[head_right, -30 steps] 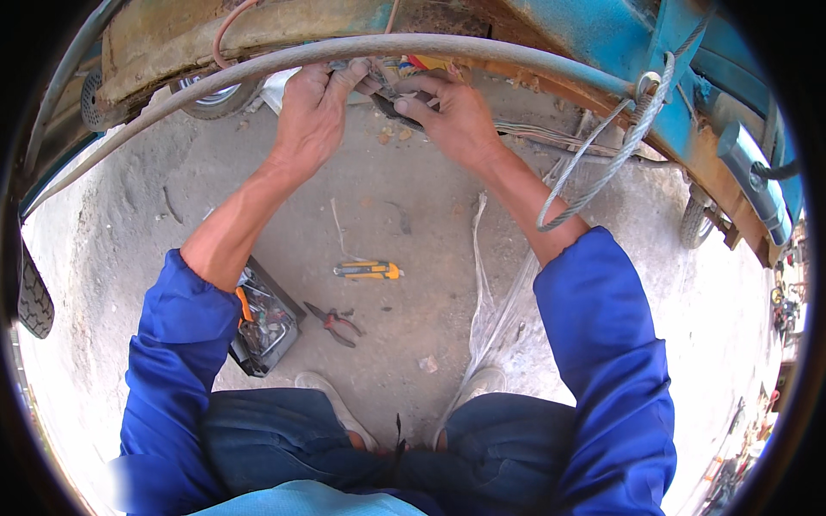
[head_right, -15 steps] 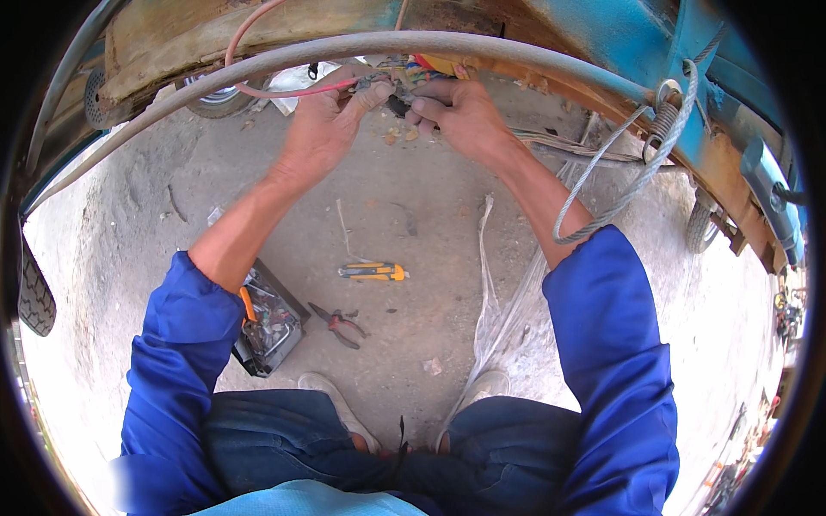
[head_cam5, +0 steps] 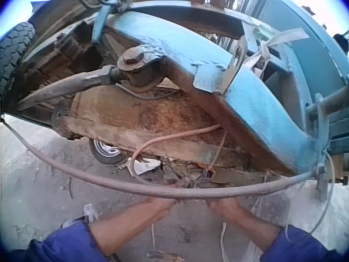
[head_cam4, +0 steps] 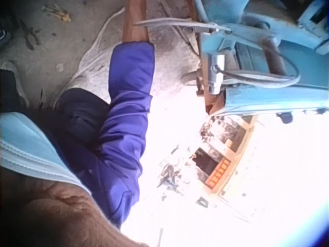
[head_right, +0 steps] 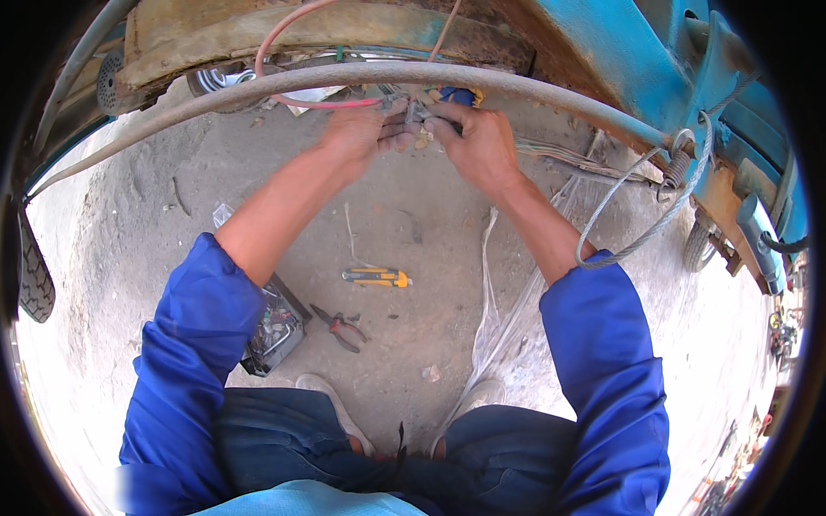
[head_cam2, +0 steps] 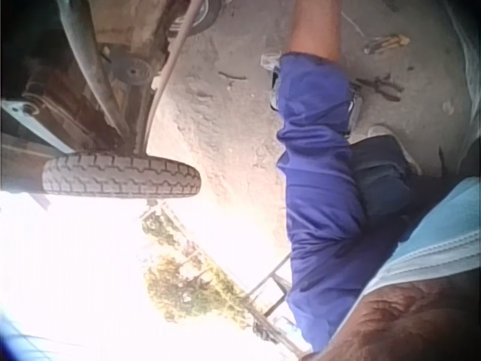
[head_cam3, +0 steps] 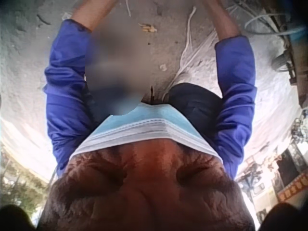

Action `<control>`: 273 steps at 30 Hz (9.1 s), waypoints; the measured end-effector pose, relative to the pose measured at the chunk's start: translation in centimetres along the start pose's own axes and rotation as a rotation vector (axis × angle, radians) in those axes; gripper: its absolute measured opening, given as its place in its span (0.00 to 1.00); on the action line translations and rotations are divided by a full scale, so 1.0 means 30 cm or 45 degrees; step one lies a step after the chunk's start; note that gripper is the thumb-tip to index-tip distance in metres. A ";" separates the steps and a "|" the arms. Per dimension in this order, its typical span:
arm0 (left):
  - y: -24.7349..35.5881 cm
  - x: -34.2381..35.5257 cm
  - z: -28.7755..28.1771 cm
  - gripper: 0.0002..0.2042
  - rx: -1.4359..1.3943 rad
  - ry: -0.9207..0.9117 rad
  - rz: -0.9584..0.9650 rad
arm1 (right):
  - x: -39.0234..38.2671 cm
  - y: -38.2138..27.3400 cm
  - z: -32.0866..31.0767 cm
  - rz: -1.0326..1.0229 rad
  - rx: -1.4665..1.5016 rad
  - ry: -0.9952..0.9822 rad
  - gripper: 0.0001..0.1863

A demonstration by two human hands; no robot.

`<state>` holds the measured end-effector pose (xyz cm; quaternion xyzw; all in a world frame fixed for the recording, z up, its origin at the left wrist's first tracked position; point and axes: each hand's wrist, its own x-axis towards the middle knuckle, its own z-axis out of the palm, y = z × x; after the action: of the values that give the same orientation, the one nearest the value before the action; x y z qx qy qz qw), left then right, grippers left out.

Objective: The person works under a blue three-wheeled vehicle, using a utility knife and pliers to strip and cut wires. They manipulate the exposed wires and connect them to a component under the vehicle frame.

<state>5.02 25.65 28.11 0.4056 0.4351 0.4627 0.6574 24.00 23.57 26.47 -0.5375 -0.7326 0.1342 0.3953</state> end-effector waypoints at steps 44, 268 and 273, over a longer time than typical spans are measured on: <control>-0.061 0.021 0.035 0.11 0.044 -0.268 0.117 | 0.070 -0.026 -0.106 0.397 0.206 -0.378 0.17; 0.093 0.013 -0.055 0.14 1.492 -0.192 1.156 | -0.147 -0.069 -0.301 -0.177 -0.307 -0.256 0.25; 0.067 0.057 -0.076 0.14 1.546 -0.212 1.395 | -0.139 -0.083 -0.292 -0.209 -0.381 -0.255 0.26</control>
<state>2.67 28.09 28.98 0.8785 0.2997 0.3704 0.0344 29.09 16.89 31.90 -0.5128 -0.8214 0.0442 0.2457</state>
